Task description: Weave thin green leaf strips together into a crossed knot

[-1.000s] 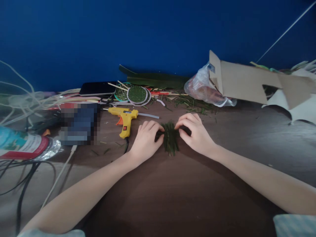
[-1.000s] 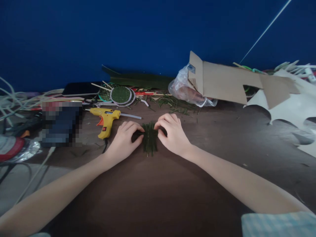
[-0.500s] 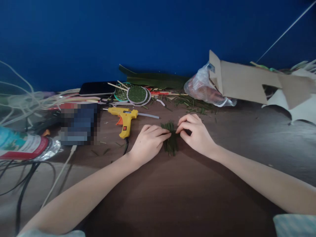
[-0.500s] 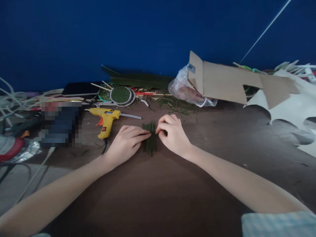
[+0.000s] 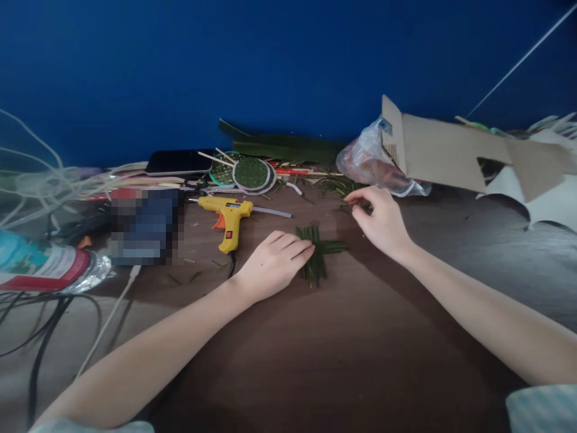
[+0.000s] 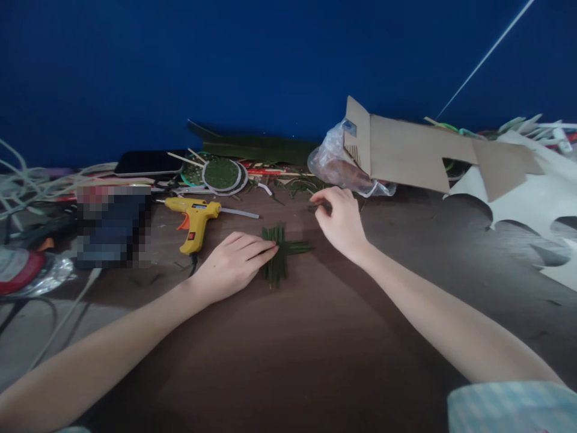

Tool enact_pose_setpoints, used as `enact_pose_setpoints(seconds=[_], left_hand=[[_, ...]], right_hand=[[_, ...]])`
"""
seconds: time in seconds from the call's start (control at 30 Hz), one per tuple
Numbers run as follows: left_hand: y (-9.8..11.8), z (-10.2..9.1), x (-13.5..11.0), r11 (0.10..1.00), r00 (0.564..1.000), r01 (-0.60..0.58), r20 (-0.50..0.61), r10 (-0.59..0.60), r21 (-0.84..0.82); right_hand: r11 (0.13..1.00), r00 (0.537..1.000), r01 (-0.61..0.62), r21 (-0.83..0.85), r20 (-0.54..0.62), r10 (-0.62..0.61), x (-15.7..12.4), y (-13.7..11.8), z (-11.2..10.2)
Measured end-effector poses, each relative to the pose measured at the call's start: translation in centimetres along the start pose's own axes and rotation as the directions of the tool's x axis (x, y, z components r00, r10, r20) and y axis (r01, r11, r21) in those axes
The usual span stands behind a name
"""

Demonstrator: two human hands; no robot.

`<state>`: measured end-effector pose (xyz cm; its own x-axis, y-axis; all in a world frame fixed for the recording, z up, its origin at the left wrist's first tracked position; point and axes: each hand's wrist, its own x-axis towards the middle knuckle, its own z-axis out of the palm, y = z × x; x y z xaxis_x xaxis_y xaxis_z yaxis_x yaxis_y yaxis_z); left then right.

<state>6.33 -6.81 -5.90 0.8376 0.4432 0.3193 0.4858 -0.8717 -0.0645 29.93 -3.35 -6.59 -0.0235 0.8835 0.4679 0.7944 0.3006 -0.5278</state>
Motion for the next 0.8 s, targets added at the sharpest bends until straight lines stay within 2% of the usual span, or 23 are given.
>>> enact_pose_setpoints(seconds=[0.07, 0.2, 0.37, 0.53, 0.67, 0.8], left_hand=[[0.0, -0.1, -0.1, 0.999, 1.000, -0.015, -0.028, 0.014, -0.031], [0.1, -0.3, -0.1, 0.993, 0.999, -0.021, -0.051, 0.015, -0.117], [0.1, -0.3, 0.0, 0.979, 0.999, 0.009, -0.042, -0.018, -0.203], [-0.1, -0.2, 0.0, 0.973, 0.996, 0.049, -0.068, -0.065, -0.223], [-0.2, -0.2, -0.1, 0.970, 0.992, 0.050, -0.102, -0.076, -0.238], [-0.2, -0.1, -0.2, 0.964, 0.992, 0.064, -0.090, -0.090, -0.257]], right_hand=[[0.998, 0.999, -0.018, -0.054, -0.029, 0.017, 0.5, 1.2, -0.2], [0.991, 0.999, -0.049, -0.125, -0.011, 0.048, 1.1, 3.1, -0.4], [0.971, 1.000, 0.023, -0.236, 0.011, -0.021, 0.9, 3.8, 0.0], [0.980, 0.999, 0.034, -0.198, 0.002, -0.034, 0.9, 3.8, 0.2], [0.989, 1.000, 0.005, -0.148, -0.006, -0.006, 1.1, 3.8, 0.1], [0.993, 1.000, -0.020, -0.121, 0.009, 0.021, 1.3, 3.8, 0.1]])
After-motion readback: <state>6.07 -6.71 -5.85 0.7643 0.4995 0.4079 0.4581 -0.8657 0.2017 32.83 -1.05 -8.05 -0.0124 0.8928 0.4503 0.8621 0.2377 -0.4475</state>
